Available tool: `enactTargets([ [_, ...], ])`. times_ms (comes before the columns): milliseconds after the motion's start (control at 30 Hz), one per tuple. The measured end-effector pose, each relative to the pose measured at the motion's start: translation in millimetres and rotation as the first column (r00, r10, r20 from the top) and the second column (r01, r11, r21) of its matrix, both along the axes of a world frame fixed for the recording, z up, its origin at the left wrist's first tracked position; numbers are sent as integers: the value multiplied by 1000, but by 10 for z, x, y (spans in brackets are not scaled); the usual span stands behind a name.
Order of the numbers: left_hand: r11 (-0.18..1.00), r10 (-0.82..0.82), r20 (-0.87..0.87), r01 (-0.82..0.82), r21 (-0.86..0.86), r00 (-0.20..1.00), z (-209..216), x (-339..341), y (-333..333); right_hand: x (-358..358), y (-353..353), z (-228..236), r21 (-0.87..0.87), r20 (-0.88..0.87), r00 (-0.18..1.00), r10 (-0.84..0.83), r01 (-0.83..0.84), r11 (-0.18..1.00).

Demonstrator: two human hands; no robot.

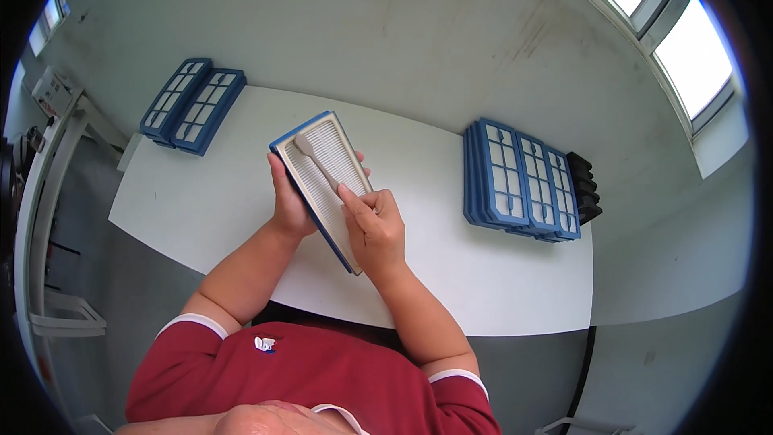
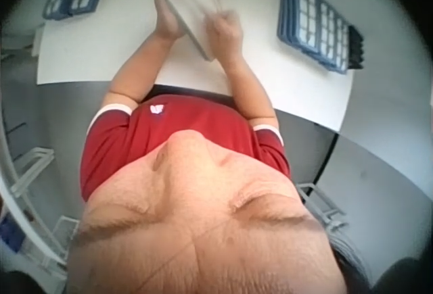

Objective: The recorder uses a small brush to clean dust and debris from multiple blue plastic air filter frames on a white table.

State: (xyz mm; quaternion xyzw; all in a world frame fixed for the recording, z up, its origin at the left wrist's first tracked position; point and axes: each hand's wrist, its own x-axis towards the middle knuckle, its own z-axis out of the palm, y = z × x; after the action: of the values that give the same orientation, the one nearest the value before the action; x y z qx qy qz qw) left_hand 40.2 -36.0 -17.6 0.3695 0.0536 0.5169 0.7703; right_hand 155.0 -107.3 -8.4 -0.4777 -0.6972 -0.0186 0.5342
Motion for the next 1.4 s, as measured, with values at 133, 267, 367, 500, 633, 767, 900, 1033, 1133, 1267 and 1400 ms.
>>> enactTargets([
  [133,1000,-5,-10,5,-14,1000,-9,-9,-5,-29,-49,5,-48,-12,999,38,-39,998],
  [267,1000,-24,22,24,10,999,-34,-17,29,-43,-52,34,-36,-15,996,84,-85,996],
  [367,999,-10,12,10,35,1000,-30,-17,31,47,-24,70,-49,25,999,-24,25,998],
  [500,1000,-20,58,19,16,998,-67,-30,5,173,40,85,-16,-12,993,-116,116,993],
  [633,998,37,-39,-39,-51,999,16,-15,-50,229,75,46,-13,-43,988,-147,146,989],
  [767,999,-27,-12,27,31,1000,-24,-49,5,167,39,41,-21,-28,993,-116,116,993],
  [900,998,-59,40,60,-4,997,-15,-33,22,43,-33,31,-31,11,1000,6,-5,1000],
  [1033,1000,-24,10,24,-4,1000,-26,-43,32,-33,-86,28,-45,18,999,27,-27,999],
  [1133,1000,-5,0,5,19,1000,-5,-44,24,-27,-89,40,-39,22,999,30,-29,999],
  [1267,999,12,41,-14,42,999,10,-48,26,68,-27,49,5,59,997,-40,40,999],
  [1400,1000,15,58,-16,14,998,19,-50,26,222,51,12,50,59,986,-158,155,987],
])
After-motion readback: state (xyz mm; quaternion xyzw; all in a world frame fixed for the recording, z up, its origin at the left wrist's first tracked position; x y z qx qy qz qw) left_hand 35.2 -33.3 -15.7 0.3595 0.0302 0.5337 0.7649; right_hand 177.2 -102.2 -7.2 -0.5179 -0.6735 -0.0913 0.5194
